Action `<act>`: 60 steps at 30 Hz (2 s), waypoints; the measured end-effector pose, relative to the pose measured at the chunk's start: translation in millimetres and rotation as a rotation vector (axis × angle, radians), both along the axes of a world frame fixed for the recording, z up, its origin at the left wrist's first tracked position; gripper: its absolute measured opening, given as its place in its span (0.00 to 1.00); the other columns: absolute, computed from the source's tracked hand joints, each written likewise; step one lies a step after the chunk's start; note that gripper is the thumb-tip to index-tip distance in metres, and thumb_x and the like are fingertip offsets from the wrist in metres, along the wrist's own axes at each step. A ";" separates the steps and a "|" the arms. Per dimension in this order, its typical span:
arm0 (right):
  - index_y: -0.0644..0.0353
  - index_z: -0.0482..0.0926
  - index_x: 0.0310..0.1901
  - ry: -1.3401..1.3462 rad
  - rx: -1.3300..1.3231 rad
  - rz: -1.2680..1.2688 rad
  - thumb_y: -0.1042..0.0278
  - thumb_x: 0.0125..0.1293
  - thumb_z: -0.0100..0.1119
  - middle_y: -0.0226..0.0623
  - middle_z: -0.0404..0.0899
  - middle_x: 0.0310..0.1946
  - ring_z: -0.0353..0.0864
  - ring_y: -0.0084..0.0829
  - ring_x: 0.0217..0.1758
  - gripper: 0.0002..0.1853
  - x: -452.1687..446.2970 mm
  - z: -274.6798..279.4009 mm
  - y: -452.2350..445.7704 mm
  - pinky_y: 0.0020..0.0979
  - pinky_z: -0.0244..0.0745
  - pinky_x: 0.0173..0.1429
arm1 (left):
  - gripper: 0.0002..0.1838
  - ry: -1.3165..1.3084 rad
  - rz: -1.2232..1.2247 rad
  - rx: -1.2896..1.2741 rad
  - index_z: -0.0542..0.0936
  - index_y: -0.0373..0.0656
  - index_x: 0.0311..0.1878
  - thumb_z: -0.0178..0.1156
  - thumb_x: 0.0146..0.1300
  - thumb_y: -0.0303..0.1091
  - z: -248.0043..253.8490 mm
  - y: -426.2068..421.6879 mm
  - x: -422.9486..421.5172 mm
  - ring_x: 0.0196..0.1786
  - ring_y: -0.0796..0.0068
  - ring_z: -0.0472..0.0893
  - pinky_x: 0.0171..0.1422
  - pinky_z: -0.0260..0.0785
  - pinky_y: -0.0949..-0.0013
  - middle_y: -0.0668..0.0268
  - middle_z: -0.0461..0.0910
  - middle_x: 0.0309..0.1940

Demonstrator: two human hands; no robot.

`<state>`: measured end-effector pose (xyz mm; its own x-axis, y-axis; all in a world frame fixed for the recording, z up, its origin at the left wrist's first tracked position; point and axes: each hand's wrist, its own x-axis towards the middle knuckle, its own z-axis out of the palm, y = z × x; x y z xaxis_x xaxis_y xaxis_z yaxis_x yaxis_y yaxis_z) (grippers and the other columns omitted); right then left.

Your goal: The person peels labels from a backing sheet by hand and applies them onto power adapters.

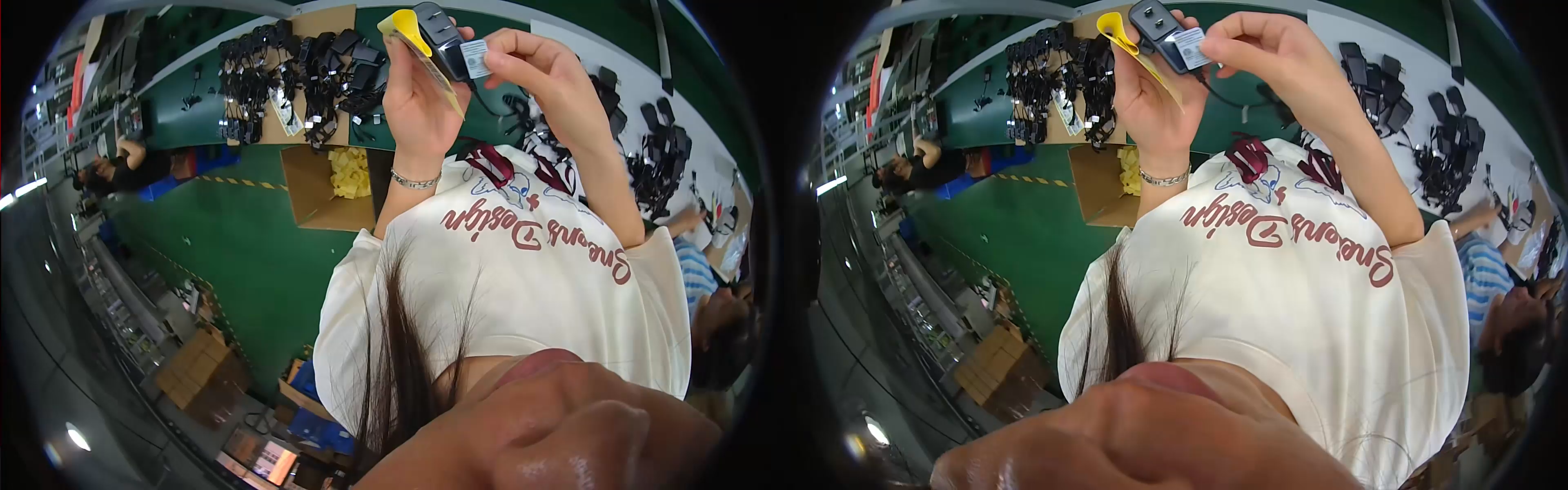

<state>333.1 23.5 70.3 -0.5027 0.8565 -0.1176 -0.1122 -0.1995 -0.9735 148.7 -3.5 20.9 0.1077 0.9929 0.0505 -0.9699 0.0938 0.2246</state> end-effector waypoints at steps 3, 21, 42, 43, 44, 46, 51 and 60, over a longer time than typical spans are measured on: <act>0.63 0.82 0.49 -0.043 0.013 -0.078 0.65 0.73 0.64 0.28 0.80 0.47 0.79 0.20 0.45 0.11 6.8 -14.1 4.5 0.24 0.72 0.57 | 0.21 0.113 -0.095 0.005 0.76 0.53 0.66 0.43 0.83 0.52 -17.9 4.7 3.4 0.67 0.65 0.76 0.76 0.61 0.56 0.65 0.79 0.63; 0.64 0.80 0.41 0.136 -0.141 -0.112 0.72 0.72 0.66 0.29 0.81 0.39 0.80 0.18 0.40 0.05 -5.5 -6.5 -4.6 0.22 0.78 0.46 | 0.11 0.101 -0.031 0.008 0.75 0.51 0.49 0.52 0.78 0.47 10.8 -10.2 20.3 0.61 0.63 0.77 0.68 0.67 0.50 0.66 0.80 0.56; 0.65 0.80 0.40 0.274 0.113 -0.075 0.75 0.71 0.65 0.30 0.80 0.39 0.80 0.18 0.40 0.04 -10.1 -17.9 3.2 0.21 0.79 0.46 | 0.10 0.188 0.014 -0.024 0.75 0.52 0.49 0.54 0.77 0.46 2.2 -8.5 18.3 0.62 0.62 0.77 0.70 0.64 0.49 0.65 0.80 0.56; 0.65 0.80 0.40 0.480 0.339 -0.036 0.75 0.71 0.65 0.30 0.81 0.39 0.80 0.18 0.40 0.04 -16.3 -33.0 10.7 0.21 0.79 0.46 | 0.10 0.209 0.024 -0.030 0.75 0.52 0.49 0.54 0.76 0.46 -5.0 -5.7 16.2 0.62 0.62 0.77 0.70 0.64 0.49 0.65 0.80 0.56; 0.65 0.80 0.40 0.580 0.454 -0.019 0.74 0.71 0.65 0.30 0.81 0.39 0.80 0.18 0.40 0.04 -15.4 -36.0 10.5 0.21 0.79 0.46 | 0.10 0.070 -0.075 0.148 0.75 0.52 0.49 0.54 0.76 0.46 -23.3 7.6 12.5 0.62 0.62 0.77 0.70 0.64 0.49 0.65 0.80 0.56; 0.65 0.80 0.40 0.473 0.345 -0.031 0.74 0.71 0.65 0.30 0.80 0.39 0.80 0.18 0.40 0.04 -10.4 -17.3 3.9 0.21 0.79 0.45 | 0.10 -0.145 -0.221 0.411 0.75 0.52 0.50 0.54 0.76 0.46 -42.0 20.2 9.7 0.62 0.61 0.77 0.70 0.64 0.49 0.65 0.80 0.56; 0.66 0.80 0.40 0.047 -0.099 -0.105 0.75 0.71 0.65 0.29 0.80 0.39 0.80 0.17 0.39 0.05 -4.3 13.6 -8.4 0.21 0.79 0.44 | 0.11 0.084 -0.027 0.035 0.75 0.52 0.49 0.55 0.76 0.47 5.9 -7.7 20.8 0.63 0.60 0.76 0.70 0.65 0.51 0.64 0.79 0.56; 0.66 0.79 0.39 -0.072 -0.023 -0.132 0.75 0.71 0.65 0.29 0.80 0.38 0.79 0.15 0.36 0.05 -5.4 20.7 -11.8 0.18 0.77 0.39 | 0.12 0.155 0.042 -0.020 0.74 0.51 0.49 0.58 0.74 0.47 14.0 -17.1 22.6 0.63 0.60 0.76 0.69 0.67 0.54 0.63 0.78 0.56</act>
